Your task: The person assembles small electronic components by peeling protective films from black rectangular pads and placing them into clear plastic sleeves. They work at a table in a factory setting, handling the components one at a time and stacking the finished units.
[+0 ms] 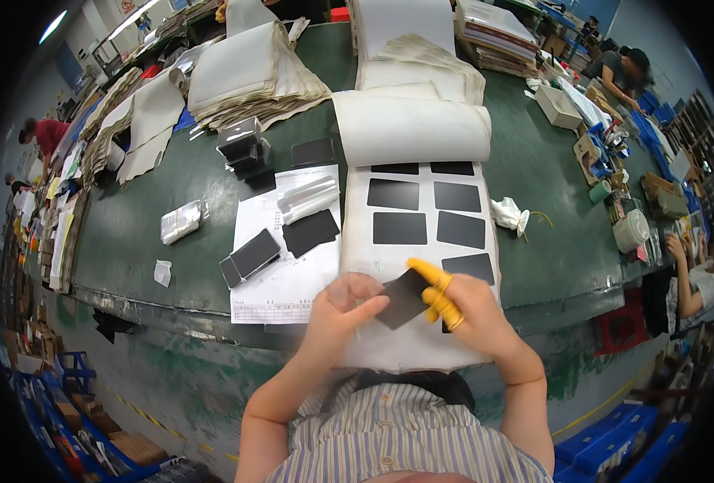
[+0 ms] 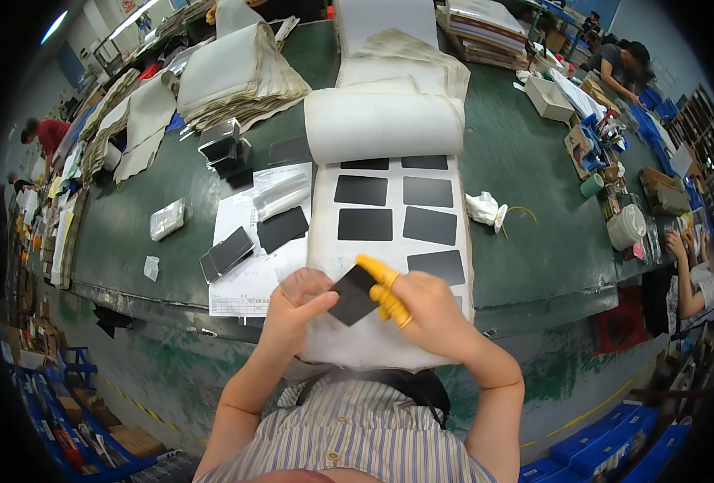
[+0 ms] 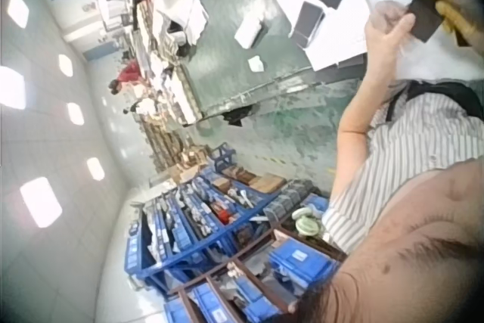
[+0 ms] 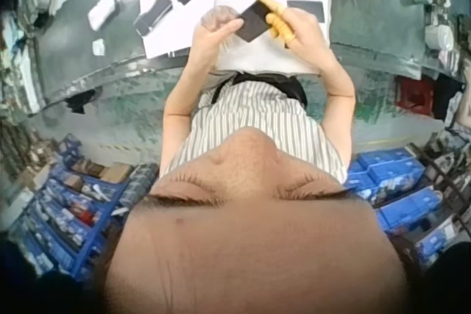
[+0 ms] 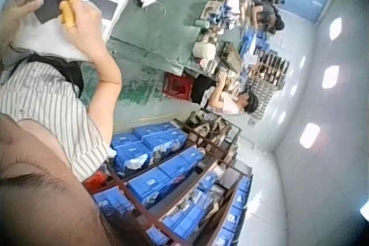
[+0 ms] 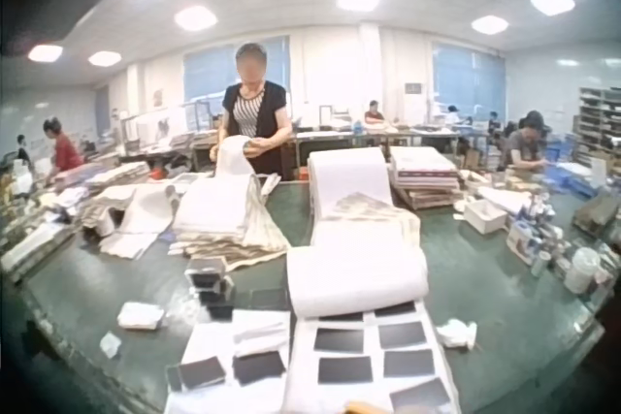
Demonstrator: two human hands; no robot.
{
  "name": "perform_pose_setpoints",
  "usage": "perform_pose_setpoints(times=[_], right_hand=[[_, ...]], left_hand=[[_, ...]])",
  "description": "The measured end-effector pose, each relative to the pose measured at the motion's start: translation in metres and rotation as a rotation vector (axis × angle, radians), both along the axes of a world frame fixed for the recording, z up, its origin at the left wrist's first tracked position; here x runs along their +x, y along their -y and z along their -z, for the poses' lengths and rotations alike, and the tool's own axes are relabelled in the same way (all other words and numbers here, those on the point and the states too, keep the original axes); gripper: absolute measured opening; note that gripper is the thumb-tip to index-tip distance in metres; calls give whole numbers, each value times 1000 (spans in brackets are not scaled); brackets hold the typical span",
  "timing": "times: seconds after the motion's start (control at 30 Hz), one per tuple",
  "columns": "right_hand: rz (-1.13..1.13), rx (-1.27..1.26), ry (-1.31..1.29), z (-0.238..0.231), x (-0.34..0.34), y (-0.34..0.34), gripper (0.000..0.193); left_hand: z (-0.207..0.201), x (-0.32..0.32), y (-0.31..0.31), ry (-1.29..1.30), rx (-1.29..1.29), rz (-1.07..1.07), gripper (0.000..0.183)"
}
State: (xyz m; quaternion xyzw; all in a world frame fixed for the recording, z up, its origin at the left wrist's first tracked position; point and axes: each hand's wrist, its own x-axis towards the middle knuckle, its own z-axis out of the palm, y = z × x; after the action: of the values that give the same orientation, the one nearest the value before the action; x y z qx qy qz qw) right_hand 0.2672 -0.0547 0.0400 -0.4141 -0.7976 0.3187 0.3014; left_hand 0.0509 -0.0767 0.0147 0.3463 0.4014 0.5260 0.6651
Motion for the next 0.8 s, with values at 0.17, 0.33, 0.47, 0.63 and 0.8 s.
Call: perform_pose_setpoints(times=[0.17, 0.33, 0.47, 0.63, 0.8], right_hand=[[-17, 155, 128, 2, 1, 3, 42], [-25, -44, 73, -16, 12, 10, 59], [86, 88, 262, -20, 53, 20, 66], [252, 22, 418, -6, 77, 42, 65], [279, -7, 370, 0, 80, 46, 54]], left_hand=[[-3, -5, -5, -63, -107, 2, 24], [10, -6, -6, -137, 60, -76, 22], [16, -4, -7, -208, 150, -104, 15], [10, 7, -9, -415, 264, -177, 7], [29, 2, -14, -343, 628, -485, 8]])
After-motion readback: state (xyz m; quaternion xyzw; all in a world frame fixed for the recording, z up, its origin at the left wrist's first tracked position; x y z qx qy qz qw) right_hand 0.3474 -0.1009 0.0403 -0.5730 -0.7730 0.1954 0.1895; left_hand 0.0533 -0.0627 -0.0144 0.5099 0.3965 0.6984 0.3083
